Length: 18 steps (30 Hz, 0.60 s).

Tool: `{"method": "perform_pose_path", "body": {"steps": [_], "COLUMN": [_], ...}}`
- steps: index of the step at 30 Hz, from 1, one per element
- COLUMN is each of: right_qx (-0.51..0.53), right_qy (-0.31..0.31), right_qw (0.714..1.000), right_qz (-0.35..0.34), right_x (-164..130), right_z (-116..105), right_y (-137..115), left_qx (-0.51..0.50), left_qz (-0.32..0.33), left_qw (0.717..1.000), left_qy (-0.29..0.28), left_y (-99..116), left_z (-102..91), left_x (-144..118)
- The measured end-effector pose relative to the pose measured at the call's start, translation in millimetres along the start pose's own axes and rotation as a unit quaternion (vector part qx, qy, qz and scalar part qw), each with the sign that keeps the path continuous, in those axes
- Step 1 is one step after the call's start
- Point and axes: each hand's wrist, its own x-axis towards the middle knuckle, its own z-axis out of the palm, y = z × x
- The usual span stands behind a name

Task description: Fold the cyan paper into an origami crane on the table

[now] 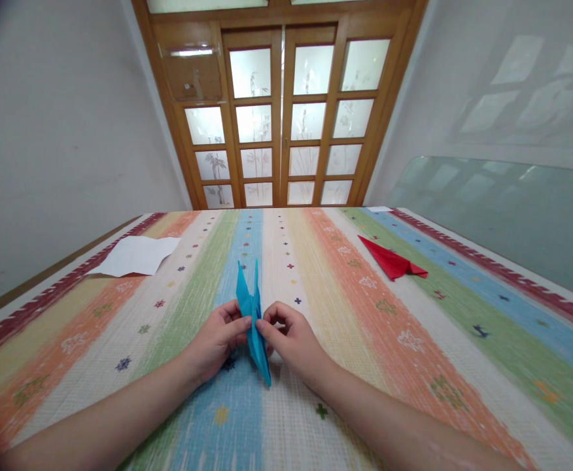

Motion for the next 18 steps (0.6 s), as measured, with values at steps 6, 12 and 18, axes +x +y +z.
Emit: {"method": "perform_pose_path", "body": {"steps": [6,12,18], "right_qx": [-0.014,-0.090,-0.198], "right_qy": [-0.026,-0.029,-0.023], "right_qw": [0.999,0.994,0.973], "right_qz": [-0.011,-0.048,-0.114], "right_x": [-3.5,-5.7,-6.3], "right_z": [2.4,0.3,-3.4], "right_y": [0.7,7.4,4.3], "left_qx": [0.012,0.014,0.035], "left_qz": [-0.006,-0.002,0.012], "left_qw": [1.000,1.000,0.999], "left_qy": [-0.004,0.007,0.017], "left_y": [-0.2,0.6,0.3], "left_z": [1.1,2.7,2.6], "left_x": [-0.9,-1.7,-0.2]}}
